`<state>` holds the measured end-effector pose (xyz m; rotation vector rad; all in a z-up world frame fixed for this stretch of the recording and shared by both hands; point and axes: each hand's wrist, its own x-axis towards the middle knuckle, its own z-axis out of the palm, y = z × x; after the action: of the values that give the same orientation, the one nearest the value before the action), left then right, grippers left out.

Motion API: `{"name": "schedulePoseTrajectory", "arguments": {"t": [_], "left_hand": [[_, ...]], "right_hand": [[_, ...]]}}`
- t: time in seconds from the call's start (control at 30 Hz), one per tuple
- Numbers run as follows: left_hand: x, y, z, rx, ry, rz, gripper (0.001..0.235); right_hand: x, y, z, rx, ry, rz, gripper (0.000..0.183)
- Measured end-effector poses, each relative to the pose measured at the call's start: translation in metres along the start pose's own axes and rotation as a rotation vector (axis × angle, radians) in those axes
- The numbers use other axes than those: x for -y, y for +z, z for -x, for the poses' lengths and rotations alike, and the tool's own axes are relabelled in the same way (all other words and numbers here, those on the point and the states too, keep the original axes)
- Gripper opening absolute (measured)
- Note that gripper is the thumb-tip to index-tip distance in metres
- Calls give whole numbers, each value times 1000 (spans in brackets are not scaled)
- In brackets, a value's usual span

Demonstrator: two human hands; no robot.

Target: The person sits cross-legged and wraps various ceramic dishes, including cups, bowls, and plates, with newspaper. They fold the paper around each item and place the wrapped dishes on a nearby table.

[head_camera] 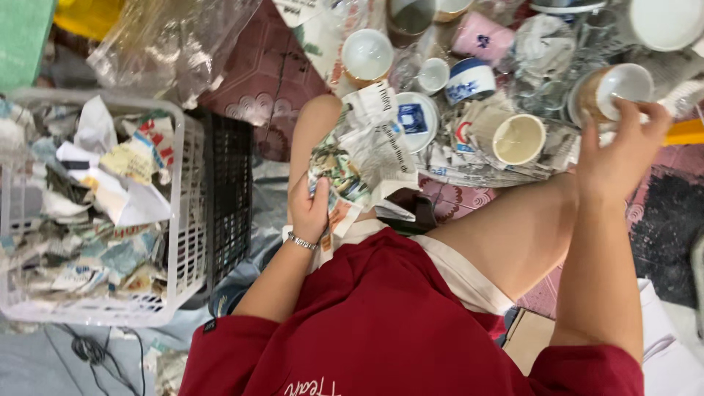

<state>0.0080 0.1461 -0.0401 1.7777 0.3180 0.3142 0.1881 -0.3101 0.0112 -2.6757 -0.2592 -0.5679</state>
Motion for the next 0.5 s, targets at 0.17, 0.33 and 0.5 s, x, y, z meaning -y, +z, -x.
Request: {"name": "schedulePoseTrajectory", "arguments": {"t": [0.17,0.33,0.5], "left_hand": [[-10,4,0,-36,-19,6,20],[-27,5,10,-87,49,-113,23],[-30,1,33,-98,55,-405,42]], "right_hand": [[87,-22,37,-139,-208,62,39],[206,7,93,188,-786,-457,25],[267,38,118,302,-835,-428,48]]}}
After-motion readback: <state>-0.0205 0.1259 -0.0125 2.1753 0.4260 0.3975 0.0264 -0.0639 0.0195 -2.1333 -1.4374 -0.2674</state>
